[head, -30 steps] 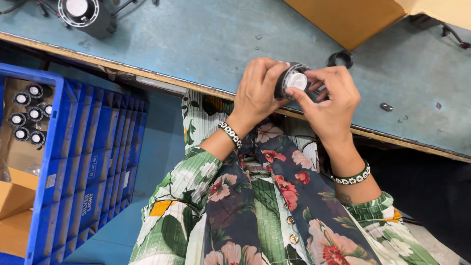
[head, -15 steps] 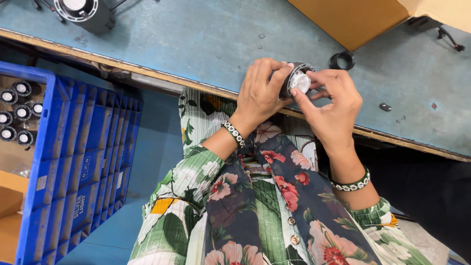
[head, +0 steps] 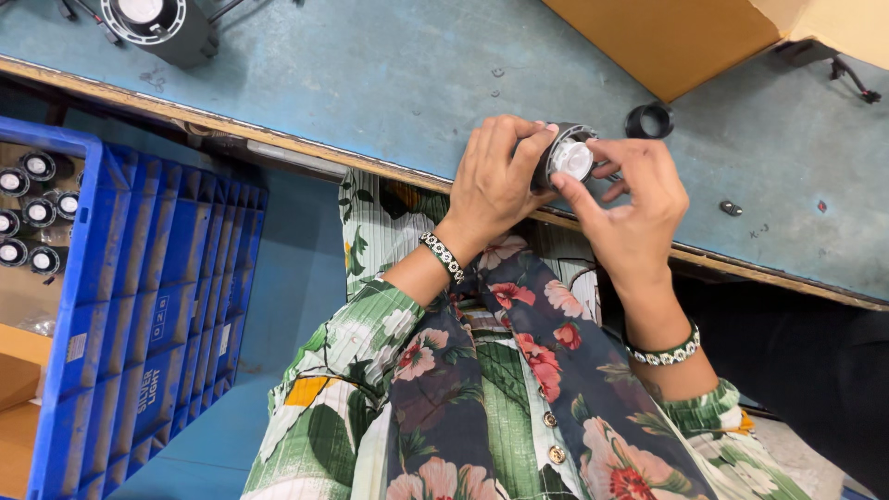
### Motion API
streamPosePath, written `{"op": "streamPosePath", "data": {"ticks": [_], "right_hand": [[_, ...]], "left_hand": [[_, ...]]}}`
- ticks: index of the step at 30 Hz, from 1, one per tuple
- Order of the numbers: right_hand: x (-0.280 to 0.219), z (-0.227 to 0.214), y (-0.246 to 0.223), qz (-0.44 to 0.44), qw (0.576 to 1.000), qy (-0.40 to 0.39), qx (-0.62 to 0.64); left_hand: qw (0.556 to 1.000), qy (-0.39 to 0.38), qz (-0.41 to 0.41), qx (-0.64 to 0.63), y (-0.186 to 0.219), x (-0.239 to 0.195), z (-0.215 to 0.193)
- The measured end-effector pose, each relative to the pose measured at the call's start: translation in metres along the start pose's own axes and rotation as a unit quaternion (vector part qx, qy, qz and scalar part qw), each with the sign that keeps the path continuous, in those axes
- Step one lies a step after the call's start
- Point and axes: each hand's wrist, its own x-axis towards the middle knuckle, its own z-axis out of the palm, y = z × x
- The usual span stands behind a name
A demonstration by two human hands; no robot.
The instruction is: The person assembles cylindrical LED modules by hand at a workbench. They place a white circular diffuser into the module, then fit a black ring over it, and finally secure a black cap onto the module. The person repeats this process for multiple units, placing finished modules into a cardboard box.
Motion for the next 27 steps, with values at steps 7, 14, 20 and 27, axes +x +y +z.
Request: {"op": "streamPosePath", "data": {"ticks": [7,14,20,27], "right_hand": [[0.0033,0.0002,0.0003,0.031,0.999,-0.013,0.035],[0.0024,0.0015,0.0016,0.023,0.998,-0.017,0.062],[0.0050,-0.0011,0.0071,0.000,0.999,-0.030,0.039],[0.0053,0.0015,0.0045,-0.024,1.000,-0.014,0.015]], "left_hand": [[1.000,0.000,-0.011,-0.007,0.0006,0.0011,0.0001],[1.000,0.008,-0.006,-0.007,0.0003,-0.0003,-0.0021],[1.000,0.020,0.018,-0.006,-0.0020,-0.0012,-0.0023],[0.999,0.025,0.022,-0.012,-0.0011,-0.0015,-0.0029]]}}
